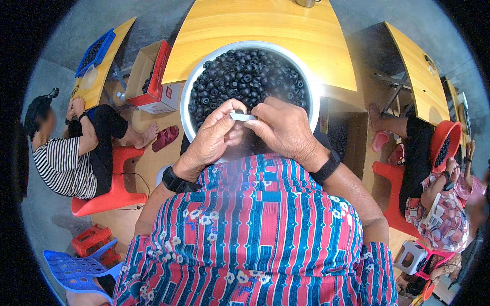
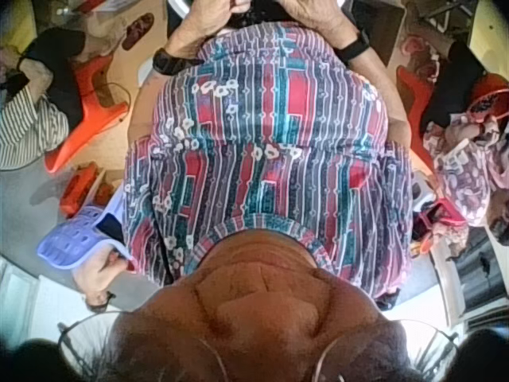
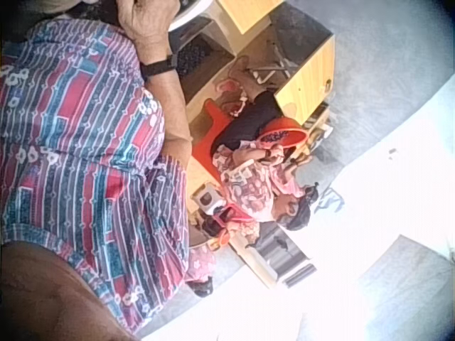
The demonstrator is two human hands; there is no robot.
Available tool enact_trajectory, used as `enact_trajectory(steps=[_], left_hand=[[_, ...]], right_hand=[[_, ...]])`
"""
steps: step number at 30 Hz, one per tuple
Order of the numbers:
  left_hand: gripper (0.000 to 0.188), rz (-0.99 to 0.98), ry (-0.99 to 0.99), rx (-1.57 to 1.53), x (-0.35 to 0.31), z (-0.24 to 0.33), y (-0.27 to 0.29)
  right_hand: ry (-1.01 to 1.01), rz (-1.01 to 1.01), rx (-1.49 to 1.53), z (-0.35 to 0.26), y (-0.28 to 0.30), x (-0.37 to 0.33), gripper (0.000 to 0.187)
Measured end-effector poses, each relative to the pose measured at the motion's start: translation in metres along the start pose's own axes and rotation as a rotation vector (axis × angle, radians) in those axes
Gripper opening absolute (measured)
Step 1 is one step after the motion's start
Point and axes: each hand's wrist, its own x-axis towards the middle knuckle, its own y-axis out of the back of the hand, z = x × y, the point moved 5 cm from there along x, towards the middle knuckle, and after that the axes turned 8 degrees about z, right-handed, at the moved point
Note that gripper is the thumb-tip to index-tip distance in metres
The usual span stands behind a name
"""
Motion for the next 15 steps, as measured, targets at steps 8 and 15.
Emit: enact_trajectory(steps=[8, 15], left_hand=[[0.026, 0.001, -0.028, 0.023, 0.001, 0.001, -0.002], [0.028, 0.022, -0.020, 0.064, -0.002, 0.003, -0.003]], right_hand=[[0.007, -0.019, -0.019, 0.002, -0.002, 0.000, 0.021], [-0.122, 0.159, -0.061, 0.015, 0.002, 0.003, 0.019]])
